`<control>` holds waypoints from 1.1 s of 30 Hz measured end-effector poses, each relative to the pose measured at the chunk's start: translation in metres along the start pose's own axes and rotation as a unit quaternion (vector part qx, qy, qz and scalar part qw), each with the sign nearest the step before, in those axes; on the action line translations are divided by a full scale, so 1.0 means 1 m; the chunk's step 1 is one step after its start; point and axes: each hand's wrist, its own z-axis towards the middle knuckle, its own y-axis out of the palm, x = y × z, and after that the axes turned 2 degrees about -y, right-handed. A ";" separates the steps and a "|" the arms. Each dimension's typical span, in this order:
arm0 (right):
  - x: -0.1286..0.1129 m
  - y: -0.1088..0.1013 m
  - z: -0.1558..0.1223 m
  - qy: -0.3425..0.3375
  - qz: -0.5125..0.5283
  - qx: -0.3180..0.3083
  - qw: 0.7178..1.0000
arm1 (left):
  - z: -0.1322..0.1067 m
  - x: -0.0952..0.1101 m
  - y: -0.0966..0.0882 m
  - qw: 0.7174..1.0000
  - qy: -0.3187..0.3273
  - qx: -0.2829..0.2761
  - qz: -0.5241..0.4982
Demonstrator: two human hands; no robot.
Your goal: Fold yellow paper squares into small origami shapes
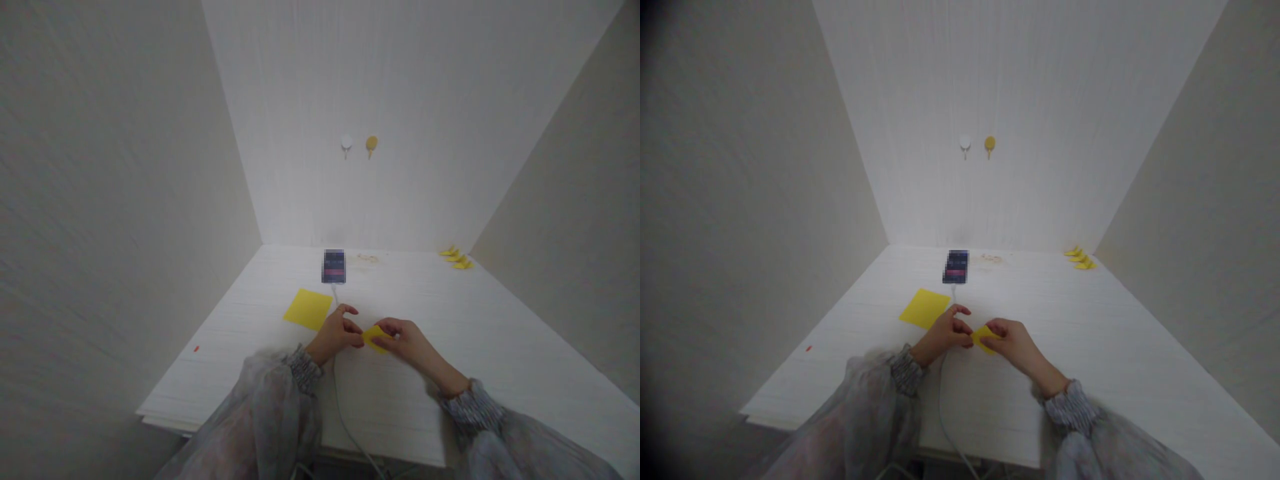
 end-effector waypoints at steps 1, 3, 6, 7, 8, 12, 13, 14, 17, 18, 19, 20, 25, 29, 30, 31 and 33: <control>0.000 0.001 0.000 0.012 0.014 -0.006 1.000 | 0.000 0.001 0.000 1.000 0.003 0.010 -0.006; 0.000 0.004 -0.001 0.035 0.061 -0.004 0.998 | -0.001 0.004 0.000 0.999 0.017 0.030 -0.028; 0.004 0.008 0.001 0.058 0.154 0.028 0.986 | -0.001 0.008 0.002 0.994 0.060 0.066 -0.061; 0.006 0.009 0.002 0.062 0.179 0.045 0.981 | -0.001 0.008 0.003 0.992 0.072 0.074 -0.074; 0.008 0.011 0.002 0.064 0.200 0.059 0.976 | -0.002 0.009 0.004 0.990 0.080 0.077 -0.089; 0.014 0.022 0.003 0.052 0.253 0.088 0.962 | -0.003 0.009 0.008 0.982 0.077 0.076 -0.155; 0.014 0.025 0.003 0.047 0.262 0.089 0.960 | -0.004 0.009 0.009 0.980 0.074 0.080 -0.169; 0.014 0.028 0.002 0.044 0.271 0.087 0.958 | -0.004 0.009 0.009 0.978 0.071 0.084 -0.180; 0.012 0.032 0.001 0.040 0.292 0.073 0.953 | -0.005 0.011 0.010 0.973 0.061 0.097 -0.202; 0.010 0.033 0.000 0.041 0.294 0.071 0.952 | -0.005 0.012 0.010 0.972 0.058 0.099 -0.205; 0.009 0.033 0.000 0.041 0.294 0.070 0.952 | -0.006 0.013 0.010 0.972 0.056 0.099 -0.207; 0.008 0.033 0.000 0.042 0.295 0.069 0.952 | -0.006 0.014 0.010 0.972 0.055 0.099 -0.207; 0.007 0.033 -0.001 0.035 0.310 0.056 0.949 | -0.006 0.016 0.010 0.973 0.057 0.107 -0.197; 0.005 0.033 -0.002 0.032 0.301 0.057 0.951 | -0.007 0.016 0.010 0.974 0.060 0.115 -0.185; 0.005 0.033 -0.002 0.032 0.296 0.059 0.953 | -0.007 0.017 0.010 0.974 0.061 0.117 -0.185; 0.004 0.034 -0.001 0.032 0.290 0.060 0.955 | -0.007 0.017 0.010 0.974 0.062 0.119 -0.184; 0.003 0.034 -0.002 0.031 0.282 0.063 0.957 | -0.008 0.017 0.010 0.974 0.062 0.122 -0.181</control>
